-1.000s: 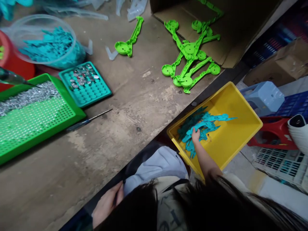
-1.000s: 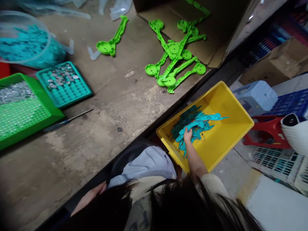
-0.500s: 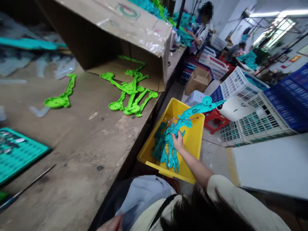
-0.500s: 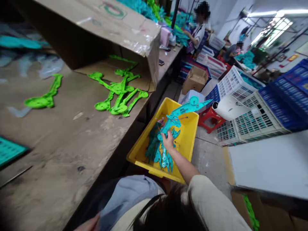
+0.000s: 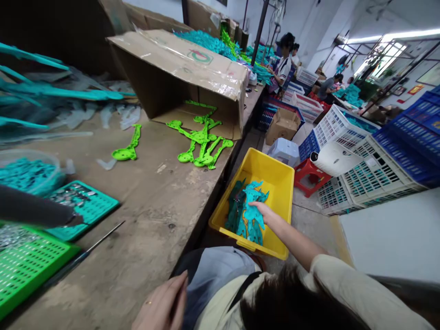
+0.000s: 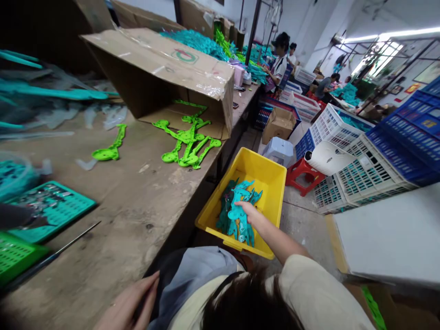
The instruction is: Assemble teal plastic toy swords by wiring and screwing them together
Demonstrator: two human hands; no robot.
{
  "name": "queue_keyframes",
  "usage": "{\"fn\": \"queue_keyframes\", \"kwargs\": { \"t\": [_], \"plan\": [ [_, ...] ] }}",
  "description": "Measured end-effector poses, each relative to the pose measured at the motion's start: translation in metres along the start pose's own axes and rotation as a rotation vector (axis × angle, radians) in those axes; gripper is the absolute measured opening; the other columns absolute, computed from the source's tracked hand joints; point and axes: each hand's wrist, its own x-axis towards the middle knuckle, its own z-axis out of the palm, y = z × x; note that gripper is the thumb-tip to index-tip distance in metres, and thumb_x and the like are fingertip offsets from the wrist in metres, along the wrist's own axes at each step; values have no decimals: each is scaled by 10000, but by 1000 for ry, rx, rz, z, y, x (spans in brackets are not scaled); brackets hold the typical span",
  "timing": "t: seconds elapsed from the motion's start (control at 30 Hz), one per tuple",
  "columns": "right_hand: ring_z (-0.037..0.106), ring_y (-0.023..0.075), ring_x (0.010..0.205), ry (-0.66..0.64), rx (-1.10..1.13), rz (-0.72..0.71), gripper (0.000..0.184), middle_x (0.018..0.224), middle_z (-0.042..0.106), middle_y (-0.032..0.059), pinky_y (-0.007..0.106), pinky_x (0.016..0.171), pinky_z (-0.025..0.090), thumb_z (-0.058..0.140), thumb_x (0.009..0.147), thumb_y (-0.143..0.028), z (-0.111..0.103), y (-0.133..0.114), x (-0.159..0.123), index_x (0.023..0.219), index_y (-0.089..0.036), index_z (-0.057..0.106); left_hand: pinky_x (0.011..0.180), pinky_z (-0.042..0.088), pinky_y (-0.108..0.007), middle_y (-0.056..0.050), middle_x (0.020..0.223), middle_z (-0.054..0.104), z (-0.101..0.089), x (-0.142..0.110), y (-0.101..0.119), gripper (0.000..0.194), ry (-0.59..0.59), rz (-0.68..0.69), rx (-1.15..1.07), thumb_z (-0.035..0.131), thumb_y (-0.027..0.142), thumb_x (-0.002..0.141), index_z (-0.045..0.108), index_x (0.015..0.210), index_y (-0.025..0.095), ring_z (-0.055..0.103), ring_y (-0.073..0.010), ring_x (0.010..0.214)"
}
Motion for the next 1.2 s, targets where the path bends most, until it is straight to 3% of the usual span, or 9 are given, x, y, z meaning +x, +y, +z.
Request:
{"fn": "queue_keyframes", "kwargs": {
  "t": [0.43, 0.7, 0.8, 0.87, 0.97, 1.0, 1.03, 1.1, 1.2],
  "plan": [
    [493, 144, 700, -23, -200, -524, 191, 713, 553, -14, 262, 683, 426, 621, 777, -380, 65, -3, -63, 767, -204, 549, 865, 539, -308, -60, 1021, 691, -10, 49, 27, 204, 35, -192, -164, 528, 194, 910, 628, 1087, 216, 657, -178, 948],
    [554, 164, 808, -573, -476, -824, 96, 866, 622, 24, 279, 768, 434, 582, 812, -260, 103, -27, -106, 888, -210, 614, 908, 532, -374, -146, 1201, 607, -38, 126, 24, 750, 410, -636, -652, 551, 698, 788, 484, 1298, 152, 611, -254, 1088],
    [572, 159, 801, -921, -690, -921, 121, 879, 640, 26, 261, 736, 431, 553, 823, -208, 111, -54, -112, 921, -226, 622, 801, 560, -365, -140, 1052, 663, -67, 102, 5, 861, 338, -642, -923, 239, 806, 824, 543, 1228, 109, 658, -245, 960],
    [590, 150, 795, -1138, -881, -953, 191, 894, 656, 19, 247, 716, 424, 537, 831, -189, 115, -85, -111, 988, -246, 630, 747, 566, -349, -117, 991, 669, -91, 69, -5, 823, 465, -687, -881, 119, 742, 880, 573, 1176, 122, 668, -222, 904],
    [624, 144, 798, -1297, -1128, -978, 363, 955, 690, 13, 235, 695, 417, 534, 832, -189, 124, -146, -106, 1177, -279, 602, 907, 525, -343, -61, 1159, 610, -136, 18, -2, 470, 972, -598, -265, 458, 545, 915, 524, 1246, 219, 605, -192, 1080],
    [623, 140, 754, -1326, -1204, -992, 367, 923, 696, 11, 234, 664, 408, 529, 832, -192, 130, -166, -106, 1182, -273, 605, 1000, 478, -371, -49, 1246, 565, -152, 6, 5, 487, 1002, -511, 9, 595, 477, 858, 500, 1280, 254, 547, -204, 1179],
    [618, 139, 719, -1359, -1273, -1011, 340, 882, 698, 10, 234, 638, 396, 530, 826, -197, 137, -185, -106, 1146, -258, 626, 1084, 409, -413, -43, 1320, 520, -168, -1, 13, 569, 887, -430, 238, 683, 430, 798, 480, 1308, 279, 482, -226, 1262],
    [612, 145, 686, -1447, -1415, -1070, 284, 811, 693, 9, 239, 621, 379, 541, 810, -213, 155, -214, -108, 1063, -239, 666, 1172, 261, -505, -60, 1380, 492, -194, -5, 31, 648, 355, -369, 468, 729, 439, 752, 478, 1326, 274, 410, -277, 1333],
    [626, 166, 684, -1546, -1636, -1152, 259, 764, 694, 9, 257, 611, 380, 581, 780, -238, 184, -237, -117, 1010, -255, 698, 1139, 262, -555, -103, 1190, 631, -208, 2, 49, 566, -374, -479, 404, 666, 546, 780, 566, 1217, 200, 539, -299, 1199]
  ]
}}
